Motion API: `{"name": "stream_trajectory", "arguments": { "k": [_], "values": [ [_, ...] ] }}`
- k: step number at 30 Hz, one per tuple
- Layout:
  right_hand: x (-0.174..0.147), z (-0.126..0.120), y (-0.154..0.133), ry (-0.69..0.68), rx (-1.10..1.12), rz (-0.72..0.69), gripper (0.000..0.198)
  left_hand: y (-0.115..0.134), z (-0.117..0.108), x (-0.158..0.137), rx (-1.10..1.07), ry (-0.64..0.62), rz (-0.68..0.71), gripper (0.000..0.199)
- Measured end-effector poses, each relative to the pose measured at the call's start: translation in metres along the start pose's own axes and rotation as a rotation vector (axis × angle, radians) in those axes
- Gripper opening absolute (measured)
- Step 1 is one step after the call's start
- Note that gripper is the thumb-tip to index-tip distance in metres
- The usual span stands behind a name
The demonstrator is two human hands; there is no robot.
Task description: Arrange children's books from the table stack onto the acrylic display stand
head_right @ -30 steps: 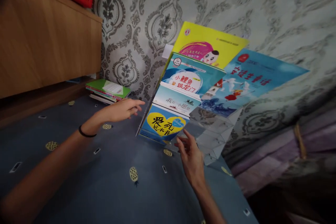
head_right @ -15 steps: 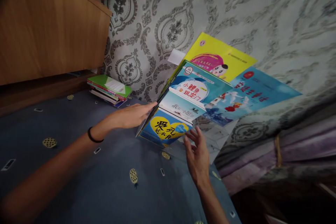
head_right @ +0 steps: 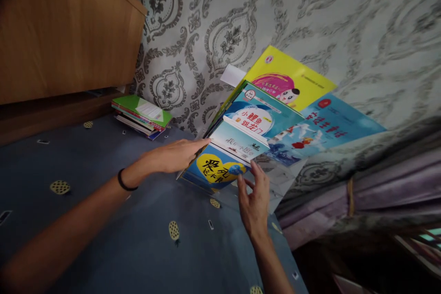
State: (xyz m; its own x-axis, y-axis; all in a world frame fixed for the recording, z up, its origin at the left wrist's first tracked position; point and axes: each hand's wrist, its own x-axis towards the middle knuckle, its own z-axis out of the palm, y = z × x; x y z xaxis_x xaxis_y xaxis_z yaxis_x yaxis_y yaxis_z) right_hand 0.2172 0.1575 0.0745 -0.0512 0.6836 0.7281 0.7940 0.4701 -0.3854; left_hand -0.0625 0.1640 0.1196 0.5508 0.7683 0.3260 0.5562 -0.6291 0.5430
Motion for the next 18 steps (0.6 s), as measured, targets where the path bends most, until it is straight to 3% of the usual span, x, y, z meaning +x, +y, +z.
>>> {"name": "stream_trajectory", "arguments": {
  "k": [2, 10, 18],
  "values": [
    [-0.004, 0.001, -0.003, 0.026, 0.026, 0.047, 0.061, -0.002, -0.008, -0.002, 0.009, -0.015, -0.020, 0.059],
    [-0.054, 0.028, -0.008, 0.100, 0.239, 0.335, 0.066, -0.031, -0.035, -0.009, 0.020, 0.119, -0.160, 0.054],
    [-0.102, 0.050, -0.006, 0.000, 0.301, 0.544, 0.062, -0.044, -0.030, -0.004, 0.031, -0.003, -0.110, 0.049]
  ]
}}
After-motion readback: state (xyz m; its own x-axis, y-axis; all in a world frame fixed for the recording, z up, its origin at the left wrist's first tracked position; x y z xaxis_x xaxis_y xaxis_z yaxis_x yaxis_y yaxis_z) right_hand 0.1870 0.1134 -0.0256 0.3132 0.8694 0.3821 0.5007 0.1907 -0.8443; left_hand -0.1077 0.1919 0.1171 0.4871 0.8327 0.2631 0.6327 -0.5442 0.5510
